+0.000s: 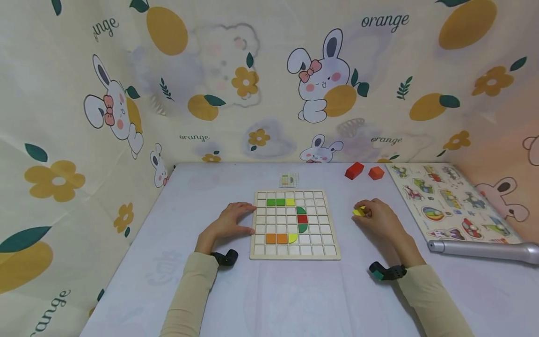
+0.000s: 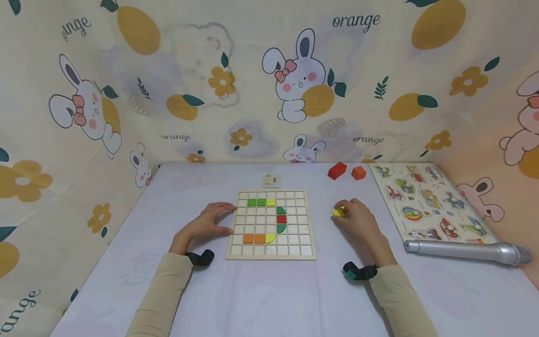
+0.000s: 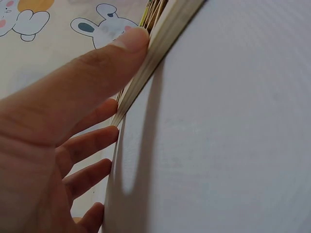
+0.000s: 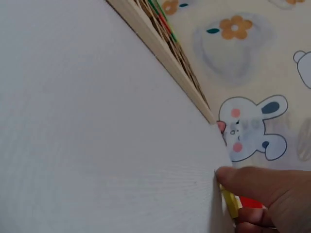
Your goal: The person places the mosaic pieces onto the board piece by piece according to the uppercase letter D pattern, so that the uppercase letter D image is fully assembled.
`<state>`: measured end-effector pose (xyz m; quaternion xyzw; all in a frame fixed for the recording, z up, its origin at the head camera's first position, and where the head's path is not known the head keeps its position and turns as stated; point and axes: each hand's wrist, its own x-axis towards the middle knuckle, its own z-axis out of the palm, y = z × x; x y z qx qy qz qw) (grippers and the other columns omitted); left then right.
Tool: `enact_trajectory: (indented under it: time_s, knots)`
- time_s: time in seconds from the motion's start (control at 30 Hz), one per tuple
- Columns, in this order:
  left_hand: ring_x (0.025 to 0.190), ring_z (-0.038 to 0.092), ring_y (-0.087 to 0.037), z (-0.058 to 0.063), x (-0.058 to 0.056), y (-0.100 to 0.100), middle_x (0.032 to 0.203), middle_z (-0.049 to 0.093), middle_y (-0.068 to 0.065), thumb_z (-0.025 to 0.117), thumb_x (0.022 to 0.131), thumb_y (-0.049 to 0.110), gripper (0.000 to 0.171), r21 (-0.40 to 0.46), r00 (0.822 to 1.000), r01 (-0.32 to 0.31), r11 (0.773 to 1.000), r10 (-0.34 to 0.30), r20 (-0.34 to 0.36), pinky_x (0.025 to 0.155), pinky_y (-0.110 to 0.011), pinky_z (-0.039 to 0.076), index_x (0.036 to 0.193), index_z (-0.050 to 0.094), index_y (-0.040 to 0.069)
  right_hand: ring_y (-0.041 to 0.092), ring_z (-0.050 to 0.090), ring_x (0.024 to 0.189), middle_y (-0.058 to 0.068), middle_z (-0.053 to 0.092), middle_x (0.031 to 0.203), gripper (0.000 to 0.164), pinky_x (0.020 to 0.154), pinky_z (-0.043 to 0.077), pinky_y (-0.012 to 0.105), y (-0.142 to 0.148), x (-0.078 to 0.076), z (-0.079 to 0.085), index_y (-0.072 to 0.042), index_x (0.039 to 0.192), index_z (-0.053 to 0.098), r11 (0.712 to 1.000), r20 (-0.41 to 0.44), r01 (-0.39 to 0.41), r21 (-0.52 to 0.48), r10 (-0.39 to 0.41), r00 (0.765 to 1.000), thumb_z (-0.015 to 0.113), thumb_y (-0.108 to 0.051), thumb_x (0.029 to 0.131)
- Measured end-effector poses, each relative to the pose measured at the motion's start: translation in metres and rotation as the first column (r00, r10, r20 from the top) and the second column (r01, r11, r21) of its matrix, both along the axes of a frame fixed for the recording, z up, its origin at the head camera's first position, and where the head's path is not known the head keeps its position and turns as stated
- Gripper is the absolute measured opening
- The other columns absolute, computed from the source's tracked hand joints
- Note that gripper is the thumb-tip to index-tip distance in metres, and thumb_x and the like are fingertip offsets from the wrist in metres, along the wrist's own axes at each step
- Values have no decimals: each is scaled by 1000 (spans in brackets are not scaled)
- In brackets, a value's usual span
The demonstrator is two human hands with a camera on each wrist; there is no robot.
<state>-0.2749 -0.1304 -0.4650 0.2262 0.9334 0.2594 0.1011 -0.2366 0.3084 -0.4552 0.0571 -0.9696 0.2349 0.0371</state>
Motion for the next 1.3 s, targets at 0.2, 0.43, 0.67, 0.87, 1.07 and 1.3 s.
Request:
enact_trajectory:
  time_s: [0.2,0.43,0.67,0.87,1.07,1.3]
  knots:
    - [136,25,-27,1,1,0,145,37,-4,75,74,46,73,4,1000,7,1000,-7,-4,111,-49,22,137,47,23,23,48,79,9,57,86,34,66,43,32,-1,1,6,-3,111,64,999,7,-41,-7,41,999,72,-16,81]
    - [136,25,-28,2,1,0,145,38,-5,75,74,46,73,11,1000,8,1000,-8,-6,111,-50,22,137,47,23,24,52,83,12,60,92,32,73,48,37,-22,-3,10,3,110,65,989,-53,-122,-86,118,992,69,-7,80]
    - [137,24,-27,2,1,0,146,37,-4,75,73,46,73,11,1000,2,1000,-2,7,111,-50,22,137,47,24,21,51,87,7,58,95,33,75,50,33,-61,-4,11,-3,113,65,967,-36,-197,-162,194,980,70,-11,81]
    - [136,25,-27,2,2,1,145,37,-5,76,73,45,73,13,1000,-5,1000,5,3,110,-50,22,137,48,24,20,53,90,5,58,99,33,78,53,32,-97,-5,9,-6,115,65,936,-49,-283,-210,279,959,69,-11,82]
    - [137,24,-27,2,3,2,146,37,-5,76,73,45,73,12,1000,-6,1000,6,9,111,-50,22,137,48,24,17,55,86,3,59,98,32,73,53,29,-125,-7,3,-5,112,66,890,-153,-402,-214,376,914,72,-10,81]
    - [136,25,-28,2,1,1,145,38,-5,76,73,44,72,13,1000,4,1000,-4,-2,111,-50,22,137,48,23,16,52,81,-1,60,97,29,67,47,24,-155,-7,1,-11,109,67,868,-169,-459,-190,431,886,73,-15,81]
